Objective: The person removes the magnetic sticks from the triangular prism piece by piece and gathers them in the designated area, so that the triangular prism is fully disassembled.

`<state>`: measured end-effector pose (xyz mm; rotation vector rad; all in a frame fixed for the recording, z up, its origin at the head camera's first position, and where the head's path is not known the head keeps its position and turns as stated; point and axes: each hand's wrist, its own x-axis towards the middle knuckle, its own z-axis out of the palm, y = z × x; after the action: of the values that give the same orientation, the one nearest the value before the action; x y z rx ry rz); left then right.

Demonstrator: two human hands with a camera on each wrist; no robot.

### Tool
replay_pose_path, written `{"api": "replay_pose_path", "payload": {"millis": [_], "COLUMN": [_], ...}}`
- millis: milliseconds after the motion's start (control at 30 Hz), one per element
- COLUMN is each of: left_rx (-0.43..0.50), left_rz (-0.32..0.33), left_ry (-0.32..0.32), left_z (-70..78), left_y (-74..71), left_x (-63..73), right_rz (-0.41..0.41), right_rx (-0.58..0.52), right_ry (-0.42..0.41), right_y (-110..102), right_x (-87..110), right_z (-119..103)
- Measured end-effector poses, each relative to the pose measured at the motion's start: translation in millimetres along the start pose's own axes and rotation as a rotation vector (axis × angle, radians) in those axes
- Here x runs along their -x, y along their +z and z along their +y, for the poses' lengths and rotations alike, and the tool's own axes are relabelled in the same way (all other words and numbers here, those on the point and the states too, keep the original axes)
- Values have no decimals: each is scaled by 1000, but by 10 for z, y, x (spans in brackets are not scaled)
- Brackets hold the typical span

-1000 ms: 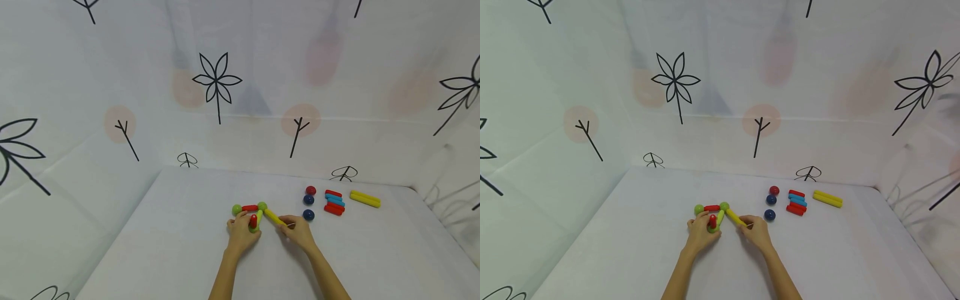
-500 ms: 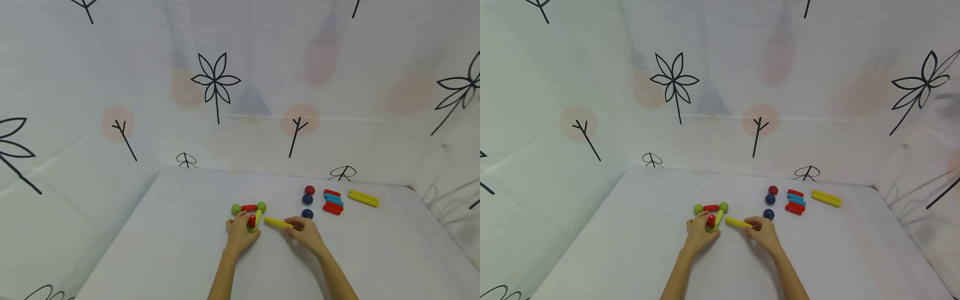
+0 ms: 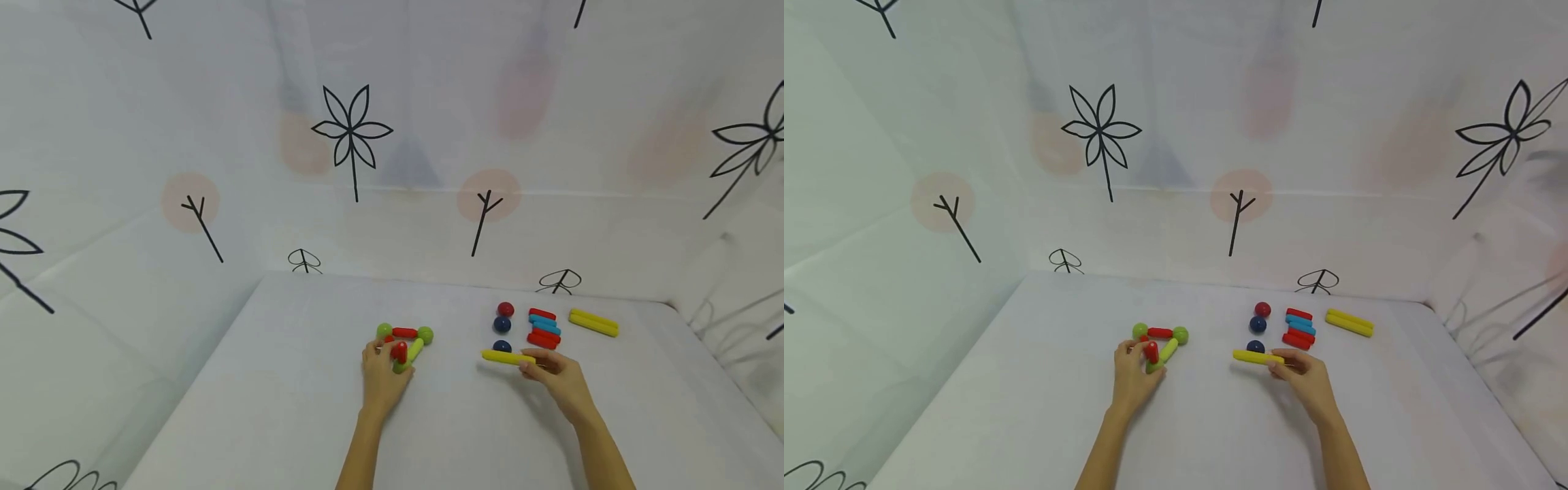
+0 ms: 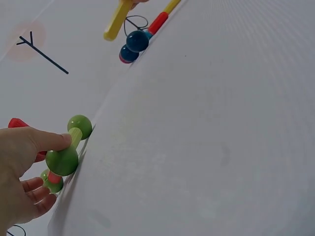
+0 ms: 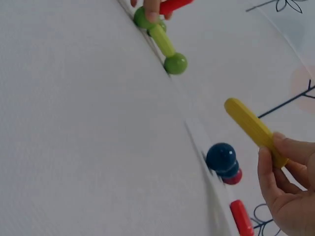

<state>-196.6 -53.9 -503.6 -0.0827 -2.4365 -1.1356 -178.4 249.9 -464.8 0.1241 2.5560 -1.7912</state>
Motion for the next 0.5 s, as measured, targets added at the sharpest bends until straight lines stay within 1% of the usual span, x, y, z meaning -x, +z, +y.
{"api": "replay_pose_path", "payload": {"millis": [67,133,233,333,400,500], "left_rx": [9,20,45,72,78,83], "left_rz": [-15,-38,-59,-58,-62,-68], "left_ry": [-37,-58,-64,-67,-70,-73], "left_z": [-11,-22,-45,-53,-56,-58], "left_y": [-18,-35,-40,-34,-33,-38], "left_x": [-3,-4,-8,-16,-21,-29], "right_rz": [22,44,76,121,152,200], "right_rx": [-1,5,6,-29,-82,-226], "right_ry": [30,50,76,88,102,109], "right_y": [-111,-219,-365,-498,-589,-722], "right_x": [12,25,25,5,-17,-51], "right_z": [31,68,142,231,294,386]}}
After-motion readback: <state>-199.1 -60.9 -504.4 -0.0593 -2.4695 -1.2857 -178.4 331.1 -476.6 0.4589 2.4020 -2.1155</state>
